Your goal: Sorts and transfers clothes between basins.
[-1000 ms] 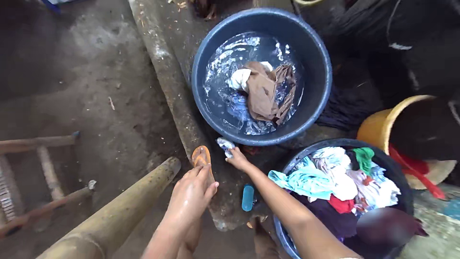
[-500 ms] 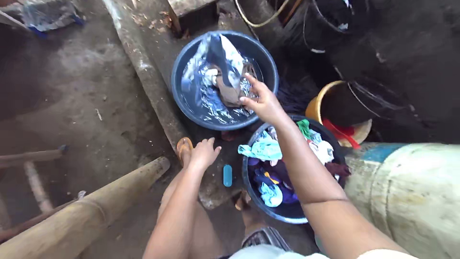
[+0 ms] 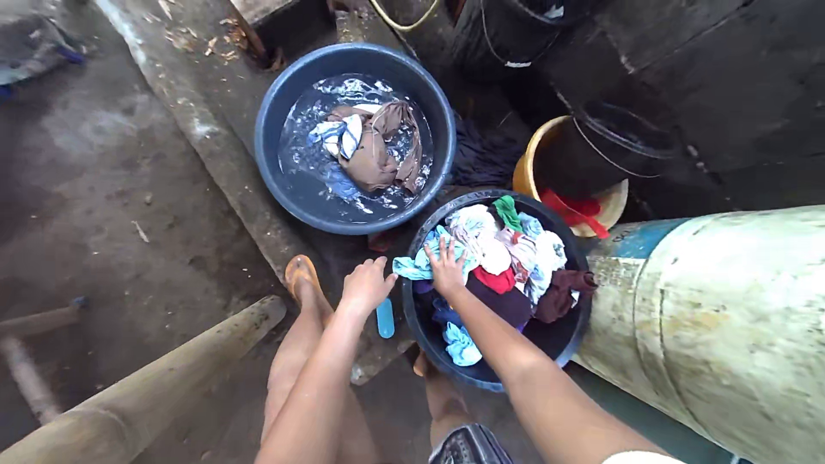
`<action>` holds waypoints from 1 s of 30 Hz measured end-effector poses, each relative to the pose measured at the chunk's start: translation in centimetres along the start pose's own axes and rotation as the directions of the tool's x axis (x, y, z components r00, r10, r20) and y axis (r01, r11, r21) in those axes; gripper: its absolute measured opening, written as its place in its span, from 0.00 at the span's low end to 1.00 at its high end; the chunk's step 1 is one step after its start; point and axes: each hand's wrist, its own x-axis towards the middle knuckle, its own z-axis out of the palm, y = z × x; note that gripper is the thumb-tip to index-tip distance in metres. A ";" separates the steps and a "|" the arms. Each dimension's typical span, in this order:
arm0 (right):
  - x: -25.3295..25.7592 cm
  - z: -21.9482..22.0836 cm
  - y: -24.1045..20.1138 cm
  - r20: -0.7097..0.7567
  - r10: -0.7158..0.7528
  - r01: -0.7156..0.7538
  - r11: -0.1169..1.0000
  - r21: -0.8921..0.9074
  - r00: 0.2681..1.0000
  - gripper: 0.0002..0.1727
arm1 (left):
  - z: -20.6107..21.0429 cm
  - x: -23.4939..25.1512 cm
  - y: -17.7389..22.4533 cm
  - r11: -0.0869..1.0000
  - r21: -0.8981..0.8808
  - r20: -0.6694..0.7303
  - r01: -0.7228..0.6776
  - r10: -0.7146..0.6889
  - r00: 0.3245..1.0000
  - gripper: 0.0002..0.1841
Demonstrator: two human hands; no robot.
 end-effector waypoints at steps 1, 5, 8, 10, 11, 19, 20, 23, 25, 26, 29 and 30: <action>0.9 -0.1 -0.1 0.009 0.013 -0.013 1.000 -0.026 1.000 0.58 | 0.4 0.1 0.4 1.000 0.005 0.006 -0.012 0.012 1.000 0.30; 3.2 -1.9 0.3 0.098 0.023 -0.016 0.997 -0.071 0.995 0.51 | 1.4 0.7 1.2 0.999 0.016 0.051 -0.051 0.050 0.997 0.31; 3.4 -3.9 0.8 0.139 0.007 -0.001 0.999 -0.040 0.990 0.45 | 1.8 0.8 1.2 0.997 0.018 0.067 -0.072 0.071 0.995 0.30; 3.3 -5.4 1.1 0.160 0.035 -0.039 0.999 0.026 0.986 0.45 | 2.0 1.1 0.7 0.996 0.005 0.067 -0.085 0.085 0.994 0.30; 3.0 -6.2 1.4 0.175 0.061 -0.074 0.995 0.067 0.983 0.45 | 2.2 1.2 0.3 0.996 -0.002 0.071 -0.090 0.090 0.993 0.30; -3.6 -10.1 2.0 0.006 0.167 -0.052 0.269 0.962 0.986 0.42 | 1.3 0.8 -2.4 0.995 -0.037 0.073 -0.094 0.096 0.993 0.31; -3.6 -11.5 0.9 -0.013 0.140 -0.018 0.217 0.976 0.990 0.40 | 1.1 0.7 -2.4 0.994 -0.041 0.063 -0.101 0.103 0.993 0.31; -0.6 -16.1 -3.0 -0.070 0.090 0.058 0.130 0.990 0.993 0.42 | 0.7 0.5 -2.2 0.993 -0.028 0.046 -0.116 0.118 0.992 0.30; 2.3 -18.7 -5.0 -0.069 0.085 0.063 0.073 0.995 0.994 0.48 | 0.4 0.5 -2.1 0.991 -0.019 0.048 -0.129 0.130 0.990 0.31; 3.0 -20.0 -5.7 -0.038 0.085 0.032 0.080 0.996 0.996 0.51 | 0.3 0.6 -2.3 0.990 -0.022 0.052 -0.139 0.140 0.989 0.31; 1.6 -20.8 -4.9 -0.125 -0.011 0.121 0.352 0.928 0.992 0.46 | 0.3 0.5 -3.6 0.977 -0.108 0.041 -0.181 0.187 0.982 0.30; -0.3 -20.5 -3.4 -0.198 -0.100 0.221 0.509 0.832 0.975 0.42 | 0.3 0.4 -4.0 0.966 -0.159 0.005 -0.202 0.205 0.979 0.29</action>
